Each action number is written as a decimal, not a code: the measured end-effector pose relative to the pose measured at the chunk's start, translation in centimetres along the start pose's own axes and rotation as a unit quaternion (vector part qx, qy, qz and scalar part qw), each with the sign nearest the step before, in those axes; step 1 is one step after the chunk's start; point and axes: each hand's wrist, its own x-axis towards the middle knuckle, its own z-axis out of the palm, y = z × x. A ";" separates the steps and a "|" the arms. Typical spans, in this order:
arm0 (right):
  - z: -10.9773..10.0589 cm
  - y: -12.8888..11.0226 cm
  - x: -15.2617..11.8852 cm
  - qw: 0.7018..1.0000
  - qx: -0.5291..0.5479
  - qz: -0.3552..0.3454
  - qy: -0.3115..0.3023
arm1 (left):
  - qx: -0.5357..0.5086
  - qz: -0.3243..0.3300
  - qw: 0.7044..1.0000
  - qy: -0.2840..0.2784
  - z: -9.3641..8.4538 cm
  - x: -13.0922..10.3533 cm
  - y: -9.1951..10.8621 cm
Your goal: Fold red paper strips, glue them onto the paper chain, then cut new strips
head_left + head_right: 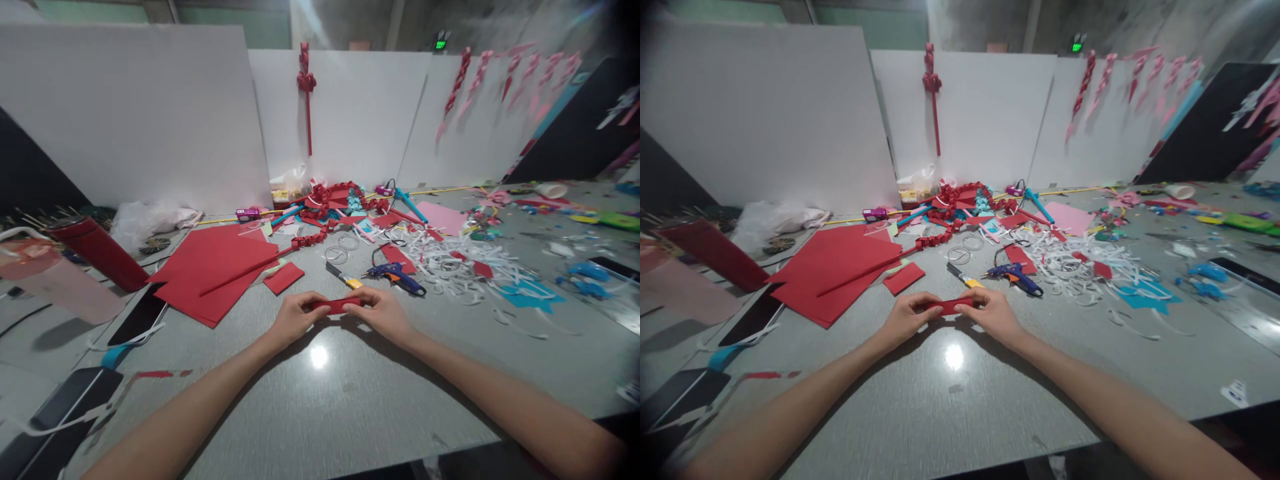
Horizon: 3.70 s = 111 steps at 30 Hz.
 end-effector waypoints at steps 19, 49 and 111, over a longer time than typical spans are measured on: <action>0.0 0.4 -0.1 0.996 -0.063 -0.059 0.033 | 0.059 0.050 0.997 -0.010 0.3 -0.5 0.3; 0.1 0.5 -0.1 0.992 -0.099 -0.075 0.013 | 0.093 0.080 0.991 -0.061 0.6 -0.8 0.2; -2.2 0.4 0.3 0.816 -0.503 -0.233 -0.160 | 0.430 0.216 0.861 -0.164 0.0 -0.7 0.0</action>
